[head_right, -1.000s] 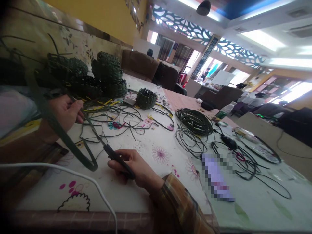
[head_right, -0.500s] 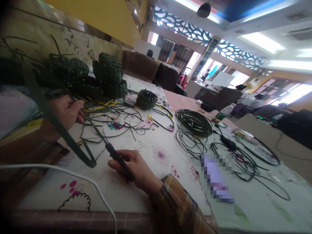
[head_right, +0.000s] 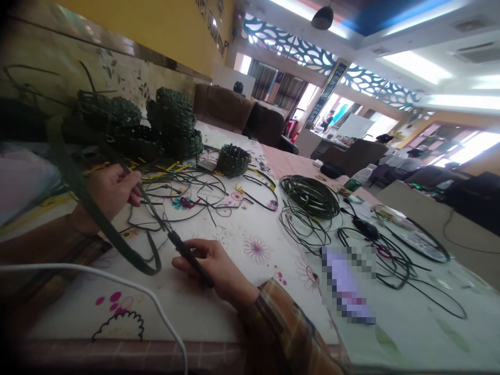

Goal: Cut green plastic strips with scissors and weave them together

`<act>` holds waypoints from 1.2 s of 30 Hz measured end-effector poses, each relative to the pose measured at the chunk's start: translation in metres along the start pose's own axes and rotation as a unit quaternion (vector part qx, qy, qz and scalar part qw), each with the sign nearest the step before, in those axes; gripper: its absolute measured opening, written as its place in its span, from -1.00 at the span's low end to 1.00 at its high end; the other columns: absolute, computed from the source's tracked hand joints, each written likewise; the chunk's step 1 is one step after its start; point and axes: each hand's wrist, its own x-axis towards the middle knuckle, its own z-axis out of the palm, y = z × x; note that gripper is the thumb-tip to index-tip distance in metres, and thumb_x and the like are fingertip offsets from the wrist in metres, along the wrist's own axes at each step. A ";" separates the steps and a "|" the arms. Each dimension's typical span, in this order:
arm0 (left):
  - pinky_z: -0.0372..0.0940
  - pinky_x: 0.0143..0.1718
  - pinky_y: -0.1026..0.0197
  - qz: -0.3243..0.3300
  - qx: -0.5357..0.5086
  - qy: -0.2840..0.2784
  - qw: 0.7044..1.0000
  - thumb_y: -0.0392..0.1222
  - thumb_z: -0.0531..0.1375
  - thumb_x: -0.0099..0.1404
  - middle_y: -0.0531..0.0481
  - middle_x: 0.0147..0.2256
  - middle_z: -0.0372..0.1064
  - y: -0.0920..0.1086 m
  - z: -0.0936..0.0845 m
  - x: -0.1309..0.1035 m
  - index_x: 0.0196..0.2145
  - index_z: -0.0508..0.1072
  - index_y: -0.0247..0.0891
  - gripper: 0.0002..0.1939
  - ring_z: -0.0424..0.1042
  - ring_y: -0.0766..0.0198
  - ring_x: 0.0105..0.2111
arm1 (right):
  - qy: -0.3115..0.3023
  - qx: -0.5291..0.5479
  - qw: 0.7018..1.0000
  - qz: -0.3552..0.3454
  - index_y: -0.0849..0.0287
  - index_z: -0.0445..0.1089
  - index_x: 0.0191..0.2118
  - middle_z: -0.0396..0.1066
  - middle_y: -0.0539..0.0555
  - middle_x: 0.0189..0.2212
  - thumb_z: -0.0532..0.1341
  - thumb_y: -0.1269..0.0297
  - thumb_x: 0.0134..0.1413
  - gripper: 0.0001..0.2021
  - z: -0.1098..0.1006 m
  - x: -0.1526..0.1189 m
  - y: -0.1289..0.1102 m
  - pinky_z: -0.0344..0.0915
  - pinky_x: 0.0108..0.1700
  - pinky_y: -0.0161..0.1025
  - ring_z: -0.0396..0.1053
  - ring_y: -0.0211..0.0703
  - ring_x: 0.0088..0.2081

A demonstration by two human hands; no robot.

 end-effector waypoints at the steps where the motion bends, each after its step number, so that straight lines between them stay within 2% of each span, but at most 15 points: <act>1: 0.29 -0.54 0.23 -0.003 -0.019 0.000 1.000 -0.05 0.09 0.36 0.11 -0.60 0.39 -0.001 0.001 0.000 -0.28 0.42 -0.35 -0.72 0.43 0.25 -0.60 | -0.001 0.001 1.000 0.000 0.24 0.47 -0.16 0.17 -0.15 -0.61 0.42 0.04 -0.01 -0.60 0.000 0.000 0.000 0.04 -0.68 -0.44 0.04 -0.44 -0.66; 5: 0.22 -0.64 0.31 0.001 -0.072 0.010 0.997 -0.07 0.15 0.31 0.12 -0.64 0.35 -0.003 0.001 0.000 -0.43 0.37 -0.31 -0.74 0.39 0.31 -0.68 | 0.000 -0.008 1.000 -0.008 0.24 0.46 -0.22 0.14 -0.16 -0.62 0.41 0.08 0.02 -0.66 0.000 -0.001 0.002 -0.05 -0.70 -0.46 0.00 -0.46 -0.66; 9: 0.22 -0.69 0.37 -0.007 -0.120 0.012 0.993 -0.11 0.14 0.31 0.12 -0.64 0.35 0.000 0.002 -0.002 -0.44 0.36 -0.30 -0.77 0.37 0.35 -0.71 | 0.001 -0.017 1.000 -0.010 0.24 0.42 -0.29 0.10 -0.18 -0.67 0.39 0.08 0.05 -0.69 0.004 -0.005 -0.002 -0.07 -0.70 -0.45 -0.02 -0.46 -0.68; 13: 0.20 -0.73 0.39 -0.045 -0.162 0.010 0.986 -0.21 0.15 0.30 0.13 -0.68 0.30 0.010 0.003 -0.003 -0.47 0.34 -0.30 -0.80 0.33 0.36 -0.75 | 0.001 -0.024 0.999 -0.025 0.24 0.40 -0.36 0.11 -0.17 -0.69 0.38 0.10 0.07 -0.71 0.007 -0.007 -0.006 -0.06 -0.71 -0.46 -0.01 -0.46 -0.70; 15: 0.20 -0.73 0.39 -0.065 -0.174 0.016 0.982 -0.26 0.14 0.30 0.14 -0.70 0.29 0.015 0.002 -0.004 -0.49 0.33 -0.30 -0.80 0.31 0.36 -0.77 | 0.003 -0.011 1.000 -0.023 0.24 0.43 -0.31 0.15 -0.17 -0.68 0.39 0.09 0.06 -0.70 0.008 -0.007 -0.004 -0.02 -0.71 -0.46 0.01 -0.46 -0.70; 18: 0.18 -0.74 0.39 -0.072 -0.178 0.024 0.981 -0.27 0.15 0.30 0.13 -0.70 0.30 0.019 0.001 -0.005 -0.50 0.33 -0.30 -0.79 0.30 0.36 -0.77 | 0.014 0.019 1.000 -0.012 0.25 0.46 -0.15 0.22 -0.15 -0.65 0.41 0.07 0.01 -0.62 0.008 -0.004 0.000 0.05 -0.70 -0.46 0.07 -0.44 -0.68; 20: 0.16 -0.75 0.40 -0.068 -0.170 0.020 0.983 -0.26 0.15 0.30 0.12 -0.69 0.32 0.019 0.002 -0.005 -0.50 0.34 -0.30 -0.79 0.30 0.37 -0.77 | 0.026 0.027 0.999 -0.012 0.25 0.46 -0.13 0.24 -0.14 -0.63 0.43 0.06 -0.03 -0.58 0.007 -0.002 0.003 0.06 -0.70 -0.46 0.09 -0.43 -0.67; 26: 0.10 -0.79 0.43 -0.030 -0.181 0.004 0.983 -0.22 0.15 0.31 0.10 -0.68 0.32 0.006 0.010 -0.006 -0.51 0.34 -0.31 -0.77 0.26 0.41 -0.78 | 0.016 0.002 1.000 -0.016 0.23 0.45 -0.20 0.23 -0.14 -0.62 0.41 0.06 0.00 -0.64 0.001 0.000 0.005 0.03 -0.69 -0.46 0.09 -0.43 -0.66; 29: 0.10 -0.80 0.41 -0.046 -0.202 0.000 0.978 -0.22 0.14 0.31 0.11 -0.68 0.30 0.002 0.012 -0.005 -0.51 0.33 -0.30 -0.77 0.24 0.41 -0.78 | 0.011 -0.007 1.000 -0.022 0.23 0.43 -0.24 0.19 -0.15 -0.63 0.40 0.06 0.03 -0.67 0.000 -0.001 0.004 -0.01 -0.69 -0.45 0.05 -0.44 -0.66; 36: 0.12 -0.77 0.40 -0.083 -0.186 -0.006 0.979 -0.29 0.14 0.30 0.12 -0.69 0.28 0.019 0.008 -0.010 -0.52 0.33 -0.31 -0.78 0.23 0.40 -0.78 | 0.002 -0.016 1.000 -0.023 0.22 0.36 -0.37 0.11 -0.16 -0.66 0.38 0.10 0.06 -0.71 0.006 -0.006 -0.002 -0.08 -0.70 -0.46 0.00 -0.46 -0.68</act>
